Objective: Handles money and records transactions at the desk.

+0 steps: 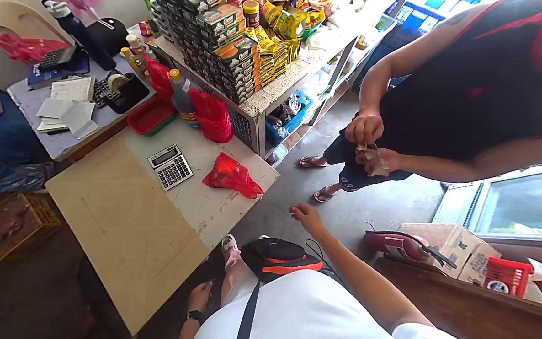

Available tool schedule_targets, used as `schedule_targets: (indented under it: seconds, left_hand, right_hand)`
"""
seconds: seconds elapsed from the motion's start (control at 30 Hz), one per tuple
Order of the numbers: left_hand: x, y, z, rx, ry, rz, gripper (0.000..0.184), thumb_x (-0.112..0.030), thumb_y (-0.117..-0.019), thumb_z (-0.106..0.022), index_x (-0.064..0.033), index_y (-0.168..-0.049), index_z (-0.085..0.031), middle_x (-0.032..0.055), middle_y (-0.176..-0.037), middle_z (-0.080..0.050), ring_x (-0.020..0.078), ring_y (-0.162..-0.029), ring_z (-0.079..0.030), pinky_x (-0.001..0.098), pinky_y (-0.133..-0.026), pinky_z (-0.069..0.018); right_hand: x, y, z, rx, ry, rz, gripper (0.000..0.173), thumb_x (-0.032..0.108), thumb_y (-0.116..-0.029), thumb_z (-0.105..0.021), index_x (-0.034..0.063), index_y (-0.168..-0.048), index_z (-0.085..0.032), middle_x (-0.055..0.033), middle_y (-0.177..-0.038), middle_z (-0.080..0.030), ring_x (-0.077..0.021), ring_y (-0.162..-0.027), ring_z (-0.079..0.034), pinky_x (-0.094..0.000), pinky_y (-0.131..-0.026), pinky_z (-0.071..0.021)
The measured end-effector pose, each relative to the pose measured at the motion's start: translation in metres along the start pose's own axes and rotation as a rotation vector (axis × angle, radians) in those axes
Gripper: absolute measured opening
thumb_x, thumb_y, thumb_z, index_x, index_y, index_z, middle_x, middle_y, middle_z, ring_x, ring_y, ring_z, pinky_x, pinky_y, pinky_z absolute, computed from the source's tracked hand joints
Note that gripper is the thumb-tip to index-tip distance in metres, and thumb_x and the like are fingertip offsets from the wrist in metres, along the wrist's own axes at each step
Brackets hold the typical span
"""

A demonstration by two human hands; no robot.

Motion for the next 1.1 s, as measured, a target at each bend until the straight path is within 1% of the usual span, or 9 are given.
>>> schedule_targets:
  seconds: [0.1, 0.17, 0.3, 0.4, 0.53, 0.67, 0.8, 1.0, 1.1]
  left_hand:
    - [-0.006, 0.002, 0.01, -0.028, -0.007, 0.023, 0.038, -0.03, -0.1069, -0.056, 0.002, -0.121, -0.07, 0.0215, -0.106, -0.072, 0.0335, -0.097, -0.067, 0.053, -0.094, -0.0494]
    - [-0.003, 0.005, 0.011, -0.033, 0.0, 0.042, 0.037, -0.029, -0.107, -0.056, 0.0018, -0.122, -0.07, 0.0208, -0.104, -0.071, 0.032, -0.093, -0.066, 0.0511, -0.092, -0.0499]
    - [0.012, 0.008, 0.005, 0.012, -0.059, 0.066, 0.037, -0.028, -0.1073, -0.056, 0.002, -0.122, -0.07, 0.0218, -0.106, -0.072, 0.0338, -0.099, -0.068, 0.052, -0.097, -0.0492]
    - [0.034, 0.0, -0.009, 0.062, -0.127, 0.078, 0.039, -0.031, -0.108, -0.054, 0.0018, -0.121, -0.07, 0.0214, -0.109, -0.073, 0.0343, -0.105, -0.068, 0.052, -0.101, -0.0484]
    - [0.039, 0.001, -0.013, 0.088, -0.143, 0.074, 0.039, -0.031, -0.108, -0.054, 0.0015, -0.121, -0.071, 0.0219, -0.11, -0.072, 0.0351, -0.108, -0.068, 0.0529, -0.102, -0.0477]
    - [0.02, 0.021, -0.004, 0.071, -0.079, 0.07, 0.038, -0.029, -0.1082, -0.054, 0.0024, -0.123, -0.069, 0.023, -0.109, -0.071, 0.0346, -0.102, -0.067, 0.0525, -0.098, -0.049]
    - [0.018, 0.021, -0.001, 0.011, -0.036, 0.057, 0.036, -0.029, -0.1073, -0.056, 0.0016, -0.12, -0.07, 0.0197, -0.1, -0.071, 0.03, -0.09, -0.066, 0.0504, -0.09, -0.0504]
    - [0.019, 0.032, 0.006, 0.0, -0.037, 0.085, 0.037, -0.03, -0.1075, -0.055, 0.0009, -0.122, -0.069, 0.0183, -0.1, -0.071, 0.0276, -0.087, -0.065, 0.048, -0.087, -0.0504]
    - [0.019, 0.042, 0.011, -0.043, 0.061, 0.083, 0.035, -0.029, -0.1079, -0.054, -0.0016, -0.124, -0.068, 0.0157, -0.097, -0.069, 0.0225, -0.075, -0.059, 0.0425, -0.074, -0.0497]
  right_hand:
    - [0.005, 0.009, -0.003, -0.047, -0.495, -0.059, 0.035, 0.018, -0.1119, -0.042, -0.0073, -0.124, -0.063, -0.0172, -0.118, -0.072, -0.022, -0.105, -0.072, -0.0367, -0.093, -0.0592]
    - [0.016, 0.017, 0.002, -0.09, -0.94, -0.091, 0.047, 0.027, -0.1145, -0.027, -0.0064, -0.135, -0.053, -0.0184, -0.127, -0.068, -0.0243, -0.115, -0.069, -0.0374, -0.1, -0.0558]
    - [0.053, 0.026, 0.031, -0.095, -1.359, 0.099, 0.063, 0.039, -0.113, -0.013, -0.0062, -0.142, -0.046, -0.0219, -0.136, -0.063, -0.0302, -0.128, -0.062, -0.0417, -0.109, -0.0502]
    - [0.074, 0.026, 0.056, -0.143, -1.483, 0.235, 0.068, 0.044, -0.1115, -0.009, -0.0048, -0.144, -0.043, -0.0215, -0.142, -0.059, -0.0325, -0.134, -0.057, -0.045, -0.114, -0.0458]
    - [0.09, 0.031, 0.076, -0.184, -1.682, 0.303, 0.051, 0.042, -0.1118, -0.021, 0.0058, -0.141, -0.044, -0.02, -0.139, -0.058, -0.0354, -0.132, -0.058, -0.0505, -0.108, -0.0502]
    - [0.092, 0.038, 0.074, -0.068, -1.722, 0.351, 0.046, 0.035, -0.111, -0.028, 0.0021, -0.13, -0.054, -0.0228, -0.133, -0.063, -0.0378, -0.127, -0.061, -0.0532, -0.106, -0.0511]
    - [0.084, 0.041, 0.065, 0.011, -1.783, 0.345, 0.049, 0.036, -0.1107, -0.031, 0.0, -0.137, -0.051, -0.0263, -0.139, -0.058, -0.0414, -0.132, -0.057, -0.0545, -0.11, -0.0486]
    - [0.072, 0.043, 0.052, 0.12, -1.782, 0.407, 0.046, 0.034, -0.1107, -0.032, 0.0015, -0.136, -0.053, -0.0248, -0.143, -0.055, -0.0404, -0.136, -0.053, -0.0543, -0.112, -0.0459]
    - [0.071, 0.045, 0.038, 0.149, -1.694, 0.377, 0.05, 0.036, -0.1113, -0.027, 0.0036, -0.144, -0.047, -0.024, -0.147, -0.053, -0.0393, -0.139, -0.051, -0.0537, -0.115, -0.0441]
Point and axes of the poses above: each hand's wrist, its own y-axis away from the middle knuckle, its own z-axis out of the back of the hand, x = y × z, the point moved 4 cm from there along -y, towards the middle knuckle
